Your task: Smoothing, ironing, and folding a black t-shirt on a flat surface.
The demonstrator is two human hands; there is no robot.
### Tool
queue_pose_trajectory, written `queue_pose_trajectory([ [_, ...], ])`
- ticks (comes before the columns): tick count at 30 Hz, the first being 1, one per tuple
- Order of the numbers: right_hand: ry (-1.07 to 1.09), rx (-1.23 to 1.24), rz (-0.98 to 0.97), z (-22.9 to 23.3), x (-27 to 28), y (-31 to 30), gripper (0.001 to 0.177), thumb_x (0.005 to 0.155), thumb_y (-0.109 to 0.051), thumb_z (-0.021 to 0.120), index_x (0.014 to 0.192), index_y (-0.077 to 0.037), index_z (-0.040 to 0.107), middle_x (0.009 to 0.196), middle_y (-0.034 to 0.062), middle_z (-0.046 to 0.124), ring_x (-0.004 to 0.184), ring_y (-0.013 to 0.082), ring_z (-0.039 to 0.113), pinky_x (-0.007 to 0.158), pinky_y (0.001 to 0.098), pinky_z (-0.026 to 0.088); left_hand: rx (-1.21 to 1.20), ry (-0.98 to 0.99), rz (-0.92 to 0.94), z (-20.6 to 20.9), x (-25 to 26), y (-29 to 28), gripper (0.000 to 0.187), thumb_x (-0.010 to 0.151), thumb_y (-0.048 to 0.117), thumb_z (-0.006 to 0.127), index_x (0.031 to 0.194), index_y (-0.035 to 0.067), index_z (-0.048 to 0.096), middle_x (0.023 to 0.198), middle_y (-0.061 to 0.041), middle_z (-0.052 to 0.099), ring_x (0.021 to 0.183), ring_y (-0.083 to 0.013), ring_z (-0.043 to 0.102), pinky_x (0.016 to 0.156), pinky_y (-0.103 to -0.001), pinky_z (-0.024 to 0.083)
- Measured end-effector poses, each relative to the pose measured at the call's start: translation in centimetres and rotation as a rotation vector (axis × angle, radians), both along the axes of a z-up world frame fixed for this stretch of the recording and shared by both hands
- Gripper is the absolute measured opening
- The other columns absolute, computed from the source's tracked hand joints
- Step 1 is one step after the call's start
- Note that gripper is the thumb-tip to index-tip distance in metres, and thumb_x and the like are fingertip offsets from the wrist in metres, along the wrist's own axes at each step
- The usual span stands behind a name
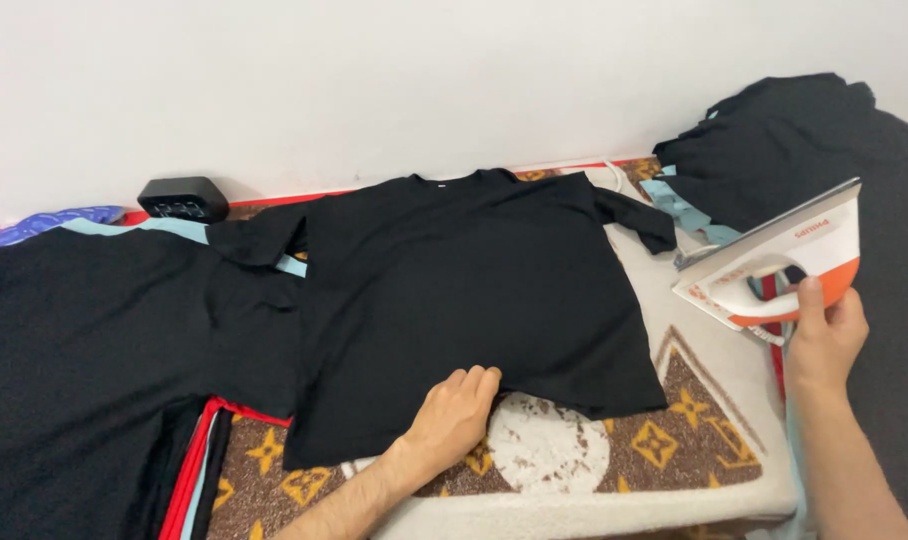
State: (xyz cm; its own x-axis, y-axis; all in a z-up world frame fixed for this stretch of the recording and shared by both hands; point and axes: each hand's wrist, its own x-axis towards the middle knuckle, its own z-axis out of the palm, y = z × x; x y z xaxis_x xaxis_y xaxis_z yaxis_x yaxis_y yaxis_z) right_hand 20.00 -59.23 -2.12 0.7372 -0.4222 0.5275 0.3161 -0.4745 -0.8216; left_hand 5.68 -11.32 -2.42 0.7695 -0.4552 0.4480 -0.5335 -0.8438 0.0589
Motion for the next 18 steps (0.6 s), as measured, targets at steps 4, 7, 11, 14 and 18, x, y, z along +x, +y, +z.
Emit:
queue_pose_trajectory([
  [4, -0.071, -0.074, -0.114, 3.9, -5.3, 5.5, 0.036, 0.112, -0.007, 0.071, 0.132, 0.002, 0.043, 0.126, 0.0265, 0.058, 0.110, 0.0293, 0.063, 0.092, 0.0385, 0.053, 0.012, 0.058, -0.032, 0.8, 0.3, 0.5, 0.029, 0.106, 0.034, 0.064, 0.106, 0.009, 0.050, 0.074, -0.004, 0.048, 0.052, -0.0247, 0.055, 0.035, -0.043, 0.044],
  [7, 0.006, -0.073, -0.138, 4.8, -8.1, 8.1, 0.047, 0.109, -0.009, 0.074, 0.137, 0.000, 0.038, 0.127, 0.0229, 0.051, 0.107, 0.0284, 0.055, 0.088, 0.0424, 0.048, 0.101, 0.170, -0.070, 2.1, -0.2, 1.1, 0.056, 0.090, 0.050, 0.079, 0.119, 0.008, 0.057, 0.078, -0.004, 0.062, 0.059, -0.0234, 0.064, 0.043, -0.041, 0.049],
  [11, 0.029, -0.177, -0.146, 6.2, -8.3, 9.3, 0.055, 0.106, -0.004, 0.080, 0.139, 0.004, 0.037, 0.129, 0.0255, 0.047, 0.103, 0.0318, 0.055, 0.078, 0.0431, 0.047, 0.183, 0.086, -0.027, 3.2, -1.8, 3.9, 0.029, 0.071, 0.006, 0.069, 0.098, 0.012, 0.061, 0.086, -0.005, 0.057, 0.075, -0.0291, 0.057, 0.056, -0.044, 0.043],
  [14, 0.005, -0.191, -0.145, 6.1, -8.3, 9.9, 0.050, 0.107, 0.000, 0.081, 0.137, 0.004, 0.041, 0.121, 0.0229, 0.054, 0.100, 0.0287, 0.058, 0.077, 0.0393, 0.047, 0.180, 0.194, 0.022, 2.8, -3.0, 6.5, 0.025, 0.073, 0.005, 0.065, 0.096, 0.012, 0.059, 0.091, -0.008, 0.056, 0.081, -0.0333, 0.056, 0.060, -0.048, 0.045],
  [18, 0.565, -0.265, 0.079, 7.3, -7.4, 14.8, 0.042, 0.091, -0.028, 0.075, 0.127, -0.006, 0.069, 0.105, 0.0104, 0.074, 0.092, 0.0228, 0.069, 0.085, 0.0378, 0.052, -0.032, 0.534, 0.010, 4.5, -2.7, 7.6, 0.025, 0.073, 0.003, 0.057, 0.096, 0.012, 0.056, 0.090, -0.008, 0.055, 0.084, -0.0358, 0.057, 0.066, -0.054, 0.047],
])
